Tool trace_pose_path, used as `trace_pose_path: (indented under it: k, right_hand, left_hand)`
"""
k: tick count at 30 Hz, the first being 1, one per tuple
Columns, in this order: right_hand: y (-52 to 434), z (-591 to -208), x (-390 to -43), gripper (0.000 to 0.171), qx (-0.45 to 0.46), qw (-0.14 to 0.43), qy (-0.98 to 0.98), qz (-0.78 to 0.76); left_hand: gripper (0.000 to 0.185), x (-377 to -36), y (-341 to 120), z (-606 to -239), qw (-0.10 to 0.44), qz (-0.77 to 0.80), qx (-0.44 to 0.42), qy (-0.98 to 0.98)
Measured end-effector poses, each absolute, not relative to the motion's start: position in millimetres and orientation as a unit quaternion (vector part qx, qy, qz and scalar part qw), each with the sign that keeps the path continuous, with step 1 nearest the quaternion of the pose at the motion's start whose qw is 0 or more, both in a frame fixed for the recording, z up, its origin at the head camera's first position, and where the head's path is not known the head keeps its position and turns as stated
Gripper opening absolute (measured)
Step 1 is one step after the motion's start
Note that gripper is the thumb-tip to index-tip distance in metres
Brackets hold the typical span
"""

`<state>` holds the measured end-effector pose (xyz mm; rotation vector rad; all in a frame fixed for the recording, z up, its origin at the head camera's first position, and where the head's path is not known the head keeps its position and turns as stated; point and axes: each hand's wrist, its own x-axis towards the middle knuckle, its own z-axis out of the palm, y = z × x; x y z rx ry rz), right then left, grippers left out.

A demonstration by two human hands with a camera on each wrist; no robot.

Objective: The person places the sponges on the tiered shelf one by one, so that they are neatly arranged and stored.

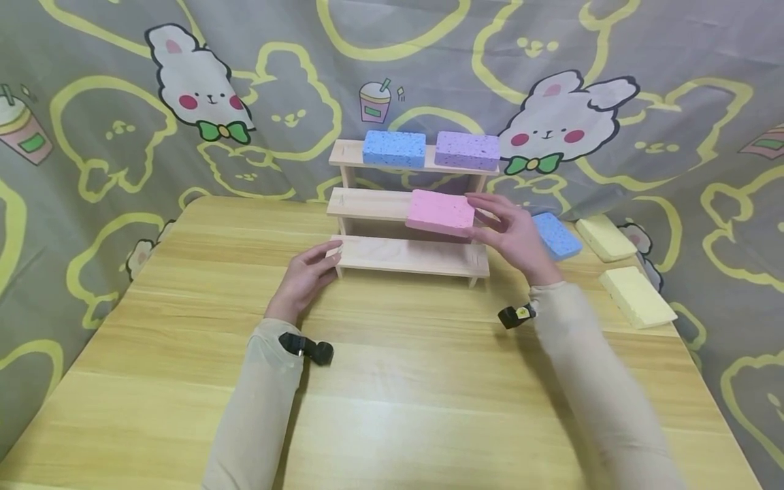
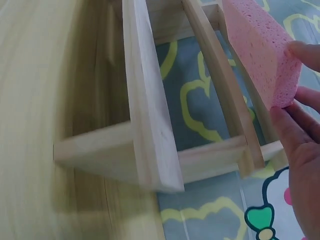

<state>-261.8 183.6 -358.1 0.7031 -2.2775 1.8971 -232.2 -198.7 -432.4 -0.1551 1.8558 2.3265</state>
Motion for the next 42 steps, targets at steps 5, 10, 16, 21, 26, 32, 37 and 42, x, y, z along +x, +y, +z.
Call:
trace_pose_path:
  k: [5, 10, 16, 21, 26, 32, 37, 42]
  right_hand:
    - [172, -357, -270, 0.052, 0.238, 0.041, -0.745, 0.622]
    - [164, -356, -275, 0.051, 0.235, 0.042, -0.745, 0.623]
    - [152, -355, -282, 0.05, 0.244, 0.039, -0.736, 0.63]
    - [142, -356, -290, 0.051, 0.242, 0.028, -0.738, 0.629]
    - [130, -354, -296, 0.053, 0.231, 0.014, -0.739, 0.633]
    - [118, -353, -301, 0.054, 0.231, -0.002, -0.748, 0.622]
    - [112, -351, -306, 0.052, 0.237, -0.001, -0.748, 0.619]
    - [107, -351, -311, 0.055, 0.235, -0.022, -0.749, 0.618]
  left_hand:
    - [0.042, -232, -198, -430, 0.08, 0.78, -0.048, 0.619]
    - [0.041, -232, -198, -431, 0.081, 0.776, -0.05, 0.624]
    - [0.041, -232, -199, -432, 0.079, 0.775, -0.05, 0.625]
    - [0.041, -231, -199, -431, 0.079, 0.775, -0.055, 0.625]
    - [0.042, -231, -199, -431, 0.079, 0.774, -0.053, 0.626]
    - [0.041, -231, -199, -432, 0.08, 0.771, -0.056, 0.629]
    - [0.041, -232, -198, -432, 0.079, 0.775, -0.054, 0.624]
    - [0.041, -232, -198, -431, 0.079, 0.773, -0.055, 0.627]
